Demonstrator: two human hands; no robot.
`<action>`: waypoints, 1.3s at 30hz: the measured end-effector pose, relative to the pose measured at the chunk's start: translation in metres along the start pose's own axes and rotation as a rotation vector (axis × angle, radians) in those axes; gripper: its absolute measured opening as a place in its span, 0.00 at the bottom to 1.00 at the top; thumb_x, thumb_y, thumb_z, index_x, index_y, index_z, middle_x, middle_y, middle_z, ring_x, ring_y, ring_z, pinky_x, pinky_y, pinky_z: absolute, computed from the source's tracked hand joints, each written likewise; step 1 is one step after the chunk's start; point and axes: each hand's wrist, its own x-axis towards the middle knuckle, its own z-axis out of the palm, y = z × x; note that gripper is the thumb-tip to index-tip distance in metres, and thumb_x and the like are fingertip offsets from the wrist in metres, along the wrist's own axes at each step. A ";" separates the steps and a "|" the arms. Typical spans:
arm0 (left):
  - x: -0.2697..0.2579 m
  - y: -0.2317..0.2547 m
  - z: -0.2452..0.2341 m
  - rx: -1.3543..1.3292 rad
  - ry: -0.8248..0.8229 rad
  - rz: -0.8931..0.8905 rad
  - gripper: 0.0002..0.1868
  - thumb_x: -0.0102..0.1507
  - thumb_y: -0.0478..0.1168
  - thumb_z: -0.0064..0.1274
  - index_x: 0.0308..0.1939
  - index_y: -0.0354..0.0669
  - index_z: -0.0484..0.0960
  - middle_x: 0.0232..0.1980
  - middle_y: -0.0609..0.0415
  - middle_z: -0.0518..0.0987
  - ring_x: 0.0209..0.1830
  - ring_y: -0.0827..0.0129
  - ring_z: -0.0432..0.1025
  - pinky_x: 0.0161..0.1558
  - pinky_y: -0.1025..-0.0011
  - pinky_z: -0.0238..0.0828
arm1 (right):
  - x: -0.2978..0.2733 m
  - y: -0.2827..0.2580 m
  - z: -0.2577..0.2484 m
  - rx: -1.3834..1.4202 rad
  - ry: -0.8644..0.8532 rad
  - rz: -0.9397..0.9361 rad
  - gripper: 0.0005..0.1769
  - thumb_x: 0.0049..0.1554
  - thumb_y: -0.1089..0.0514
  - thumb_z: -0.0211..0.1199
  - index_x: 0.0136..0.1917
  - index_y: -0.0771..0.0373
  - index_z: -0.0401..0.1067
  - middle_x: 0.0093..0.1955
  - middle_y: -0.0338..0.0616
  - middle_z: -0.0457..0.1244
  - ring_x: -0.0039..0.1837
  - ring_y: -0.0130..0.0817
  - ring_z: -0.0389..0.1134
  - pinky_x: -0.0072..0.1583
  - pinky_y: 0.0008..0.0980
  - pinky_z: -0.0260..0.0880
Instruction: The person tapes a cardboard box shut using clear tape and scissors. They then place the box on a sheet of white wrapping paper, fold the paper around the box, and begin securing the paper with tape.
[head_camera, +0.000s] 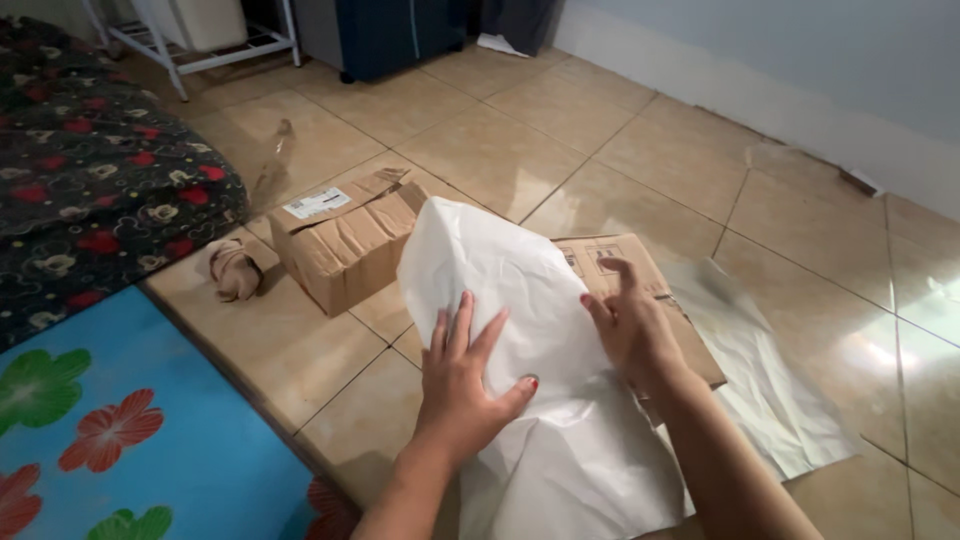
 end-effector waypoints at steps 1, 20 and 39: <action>0.001 0.007 -0.006 -0.019 -0.064 -0.071 0.48 0.53 0.60 0.64 0.75 0.63 0.63 0.84 0.50 0.43 0.81 0.38 0.41 0.71 0.40 0.44 | 0.002 0.003 -0.012 0.018 -0.048 0.128 0.24 0.61 0.46 0.59 0.67 0.53 0.59 0.42 0.49 0.70 0.44 0.47 0.73 0.47 0.43 0.71; 0.014 0.020 -0.010 -0.046 -0.247 -0.369 0.48 0.55 0.66 0.58 0.77 0.79 0.53 0.86 0.69 0.33 0.82 0.40 0.39 0.70 0.28 0.41 | -0.082 0.120 -0.041 0.528 -0.149 0.394 0.31 0.64 0.35 0.50 0.44 0.66 0.73 0.37 0.42 0.67 0.36 0.32 0.63 0.39 0.32 0.65; 0.056 0.017 0.054 -0.277 -0.104 -0.316 0.53 0.56 0.62 0.63 0.79 0.73 0.49 0.82 0.30 0.29 0.81 0.36 0.39 0.75 0.52 0.51 | -0.132 0.167 0.010 1.158 -0.295 0.618 0.12 0.54 0.55 0.70 0.42 0.68 0.77 0.34 0.37 0.65 0.38 0.26 0.63 0.42 0.28 0.64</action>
